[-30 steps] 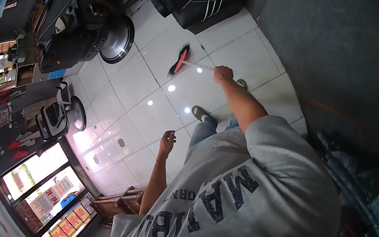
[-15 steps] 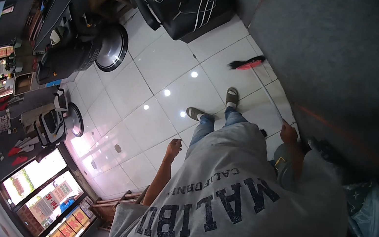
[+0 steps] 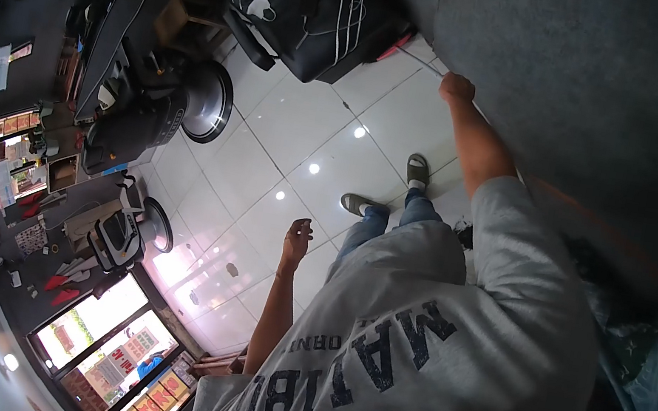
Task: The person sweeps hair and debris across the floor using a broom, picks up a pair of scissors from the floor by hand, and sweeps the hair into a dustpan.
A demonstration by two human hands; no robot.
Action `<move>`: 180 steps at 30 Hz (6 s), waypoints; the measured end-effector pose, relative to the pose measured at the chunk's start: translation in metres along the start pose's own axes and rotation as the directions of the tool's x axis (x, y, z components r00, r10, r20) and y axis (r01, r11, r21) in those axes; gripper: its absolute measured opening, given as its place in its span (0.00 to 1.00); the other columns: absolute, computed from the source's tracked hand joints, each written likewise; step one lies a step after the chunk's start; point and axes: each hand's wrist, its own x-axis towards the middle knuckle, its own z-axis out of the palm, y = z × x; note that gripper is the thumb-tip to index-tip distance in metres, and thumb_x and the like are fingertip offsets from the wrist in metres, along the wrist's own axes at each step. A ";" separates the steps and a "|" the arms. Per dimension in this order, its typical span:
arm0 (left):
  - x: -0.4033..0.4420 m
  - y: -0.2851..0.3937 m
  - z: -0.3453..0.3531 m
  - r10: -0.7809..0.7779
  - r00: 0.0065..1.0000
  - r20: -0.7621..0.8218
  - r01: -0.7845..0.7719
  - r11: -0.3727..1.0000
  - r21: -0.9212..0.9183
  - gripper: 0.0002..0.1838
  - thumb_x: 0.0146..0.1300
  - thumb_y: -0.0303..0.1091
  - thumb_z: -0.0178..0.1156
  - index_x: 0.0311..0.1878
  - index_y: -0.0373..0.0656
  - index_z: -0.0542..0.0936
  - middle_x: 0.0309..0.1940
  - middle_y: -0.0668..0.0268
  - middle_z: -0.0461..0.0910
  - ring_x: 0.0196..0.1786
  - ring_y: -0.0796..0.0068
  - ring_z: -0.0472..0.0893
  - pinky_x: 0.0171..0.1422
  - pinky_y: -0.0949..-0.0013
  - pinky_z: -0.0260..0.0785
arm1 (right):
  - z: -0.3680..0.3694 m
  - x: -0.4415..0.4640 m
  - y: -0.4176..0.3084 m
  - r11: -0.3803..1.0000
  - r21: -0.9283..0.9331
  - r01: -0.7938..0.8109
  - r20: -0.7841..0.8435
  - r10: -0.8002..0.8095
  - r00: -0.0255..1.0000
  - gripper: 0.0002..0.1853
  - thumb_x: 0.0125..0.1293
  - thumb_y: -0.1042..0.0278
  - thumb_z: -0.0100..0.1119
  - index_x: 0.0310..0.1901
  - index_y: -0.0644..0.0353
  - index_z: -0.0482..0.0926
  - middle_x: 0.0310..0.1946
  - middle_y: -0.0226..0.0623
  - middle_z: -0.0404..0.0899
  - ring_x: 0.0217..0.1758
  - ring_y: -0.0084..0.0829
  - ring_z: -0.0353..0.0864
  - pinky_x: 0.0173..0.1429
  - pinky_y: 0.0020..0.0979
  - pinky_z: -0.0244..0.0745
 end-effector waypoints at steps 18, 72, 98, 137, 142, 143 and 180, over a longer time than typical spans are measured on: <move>0.007 -0.097 0.039 -0.214 0.956 0.200 0.210 0.977 0.037 0.22 0.66 0.46 0.52 0.51 0.34 0.76 0.32 0.56 0.82 0.29 0.71 0.82 0.30 0.70 0.73 | 0.203 -0.412 0.256 0.979 0.131 -0.158 -0.041 0.165 0.986 0.23 0.69 0.65 0.43 0.65 0.48 0.67 0.32 0.51 0.79 0.33 0.52 0.80 0.39 0.51 0.75; -0.019 -0.158 0.047 0.152 0.877 0.456 -0.272 0.939 0.210 0.18 0.70 0.47 0.50 0.52 0.44 0.77 0.34 0.63 0.80 0.32 0.75 0.80 0.29 0.73 0.69 | 0.410 -0.611 0.255 0.018 0.801 -0.599 0.431 0.676 0.598 0.14 0.70 0.58 0.44 0.37 0.58 0.76 0.27 0.40 0.76 0.30 0.33 0.76 0.35 0.36 0.70; -0.082 -0.246 0.047 0.135 0.944 0.301 -0.132 0.991 -0.031 0.20 0.71 0.48 0.48 0.53 0.42 0.76 0.35 0.62 0.81 0.33 0.74 0.81 0.33 0.71 0.70 | 0.388 -0.586 0.208 0.458 0.829 -0.321 -0.010 0.586 0.810 0.15 0.69 0.63 0.47 0.44 0.64 0.80 0.18 0.37 0.73 0.17 0.26 0.70 0.21 0.34 0.63; -0.206 -0.333 -0.002 -0.140 0.987 0.081 0.143 0.989 -0.036 0.20 0.68 0.43 0.50 0.51 0.34 0.77 0.36 0.55 0.82 0.38 0.69 0.82 0.40 0.68 0.76 | 0.272 -0.388 0.041 0.999 0.031 -0.033 0.130 0.028 0.991 0.19 0.64 0.68 0.44 0.57 0.54 0.72 0.52 0.47 0.78 0.55 0.46 0.78 0.56 0.49 0.73; -0.217 -0.341 0.028 -0.185 0.965 0.183 0.194 0.980 -0.032 0.20 0.68 0.43 0.51 0.51 0.35 0.77 0.35 0.57 0.81 0.35 0.71 0.80 0.38 0.69 0.75 | 0.301 -0.531 0.158 0.995 -0.098 -0.012 0.185 0.030 0.982 0.29 0.63 0.67 0.46 0.68 0.48 0.62 0.44 0.47 0.81 0.49 0.49 0.81 0.52 0.49 0.74; -0.218 -0.343 0.038 -0.187 0.960 0.207 0.198 0.980 -0.035 0.20 0.68 0.43 0.51 0.51 0.35 0.77 0.35 0.57 0.81 0.35 0.71 0.80 0.38 0.70 0.74 | 0.311 -0.558 0.185 0.992 -0.122 -0.011 0.195 0.035 0.980 0.30 0.62 0.68 0.46 0.68 0.48 0.61 0.43 0.48 0.81 0.48 0.48 0.81 0.51 0.49 0.75; -0.213 -0.328 0.044 0.134 0.929 0.344 -0.164 0.985 0.060 0.21 0.69 0.46 0.49 0.53 0.37 0.77 0.36 0.57 0.81 0.35 0.71 0.81 0.37 0.69 0.74 | 0.379 -0.817 0.188 0.823 0.535 -0.193 0.034 0.207 0.978 0.23 0.61 0.68 0.48 0.60 0.61 0.72 0.46 0.55 0.79 0.51 0.53 0.79 0.54 0.44 0.72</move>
